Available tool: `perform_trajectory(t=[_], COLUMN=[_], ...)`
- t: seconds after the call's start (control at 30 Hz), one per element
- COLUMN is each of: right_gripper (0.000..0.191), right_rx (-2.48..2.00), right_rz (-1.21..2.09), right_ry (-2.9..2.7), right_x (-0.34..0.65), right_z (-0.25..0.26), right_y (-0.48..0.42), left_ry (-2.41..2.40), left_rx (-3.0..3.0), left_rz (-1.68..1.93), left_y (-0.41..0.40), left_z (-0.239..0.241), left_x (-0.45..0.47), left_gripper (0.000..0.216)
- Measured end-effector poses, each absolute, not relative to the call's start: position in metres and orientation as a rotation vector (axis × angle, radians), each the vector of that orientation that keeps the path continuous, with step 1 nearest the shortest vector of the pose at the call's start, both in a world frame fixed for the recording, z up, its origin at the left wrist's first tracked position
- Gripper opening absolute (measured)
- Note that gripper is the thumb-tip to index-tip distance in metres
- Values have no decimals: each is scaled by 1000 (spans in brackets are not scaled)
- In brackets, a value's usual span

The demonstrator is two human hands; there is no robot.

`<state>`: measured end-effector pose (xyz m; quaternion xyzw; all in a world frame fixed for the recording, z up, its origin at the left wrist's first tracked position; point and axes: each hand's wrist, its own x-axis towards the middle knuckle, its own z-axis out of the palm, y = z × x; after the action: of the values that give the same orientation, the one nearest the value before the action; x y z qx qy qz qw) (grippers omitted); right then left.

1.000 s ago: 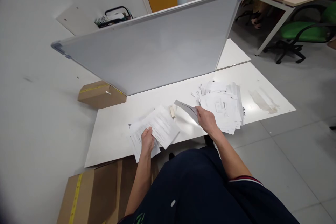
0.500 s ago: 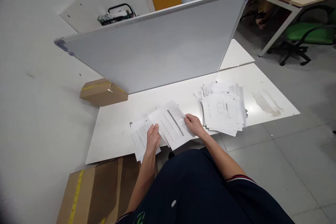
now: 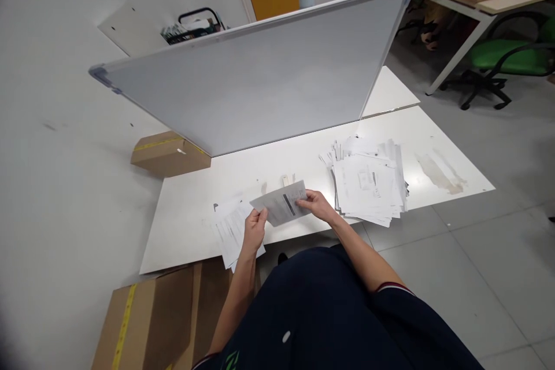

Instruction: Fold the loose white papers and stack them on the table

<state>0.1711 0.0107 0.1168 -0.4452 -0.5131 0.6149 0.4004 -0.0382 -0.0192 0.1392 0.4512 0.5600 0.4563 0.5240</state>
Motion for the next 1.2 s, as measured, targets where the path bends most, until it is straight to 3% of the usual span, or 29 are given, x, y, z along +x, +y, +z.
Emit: perform_trajectory(t=[0.17,0.37,0.6,0.73,0.83,1.03,1.2], right_gripper=[24,26,30,26,22,22,22], right_rx=[-1219,-1255,-1220,-1313,-1398,-1639,-1749], right_rz=[1302,1409,1427,1359,1100,475,361], right_ry=[-1309,-1151,-1178,-1384,-1718,-2493,-2807], right_x=[168,162,162,168,175,171,147], right_z=[89,38,28,40,72,143,132], right_y=[11,11,7,8,8,0,-5], left_ry=[1315,1419,1473,1475,1419,1477,1526], left_rx=[1206,1145,1196,1158,1089,1229,1513], left_rz=[1066,1054,1099,1129,1163,1069,898], left_y=[-18,-14,-16,-16,-18,-26,-31], left_z=[115,72,67,65,67,66,36], left_x=[-40,-39,-38,-39,-44,-53,-46], left_gripper=[29,20,24,26,17,41,31])
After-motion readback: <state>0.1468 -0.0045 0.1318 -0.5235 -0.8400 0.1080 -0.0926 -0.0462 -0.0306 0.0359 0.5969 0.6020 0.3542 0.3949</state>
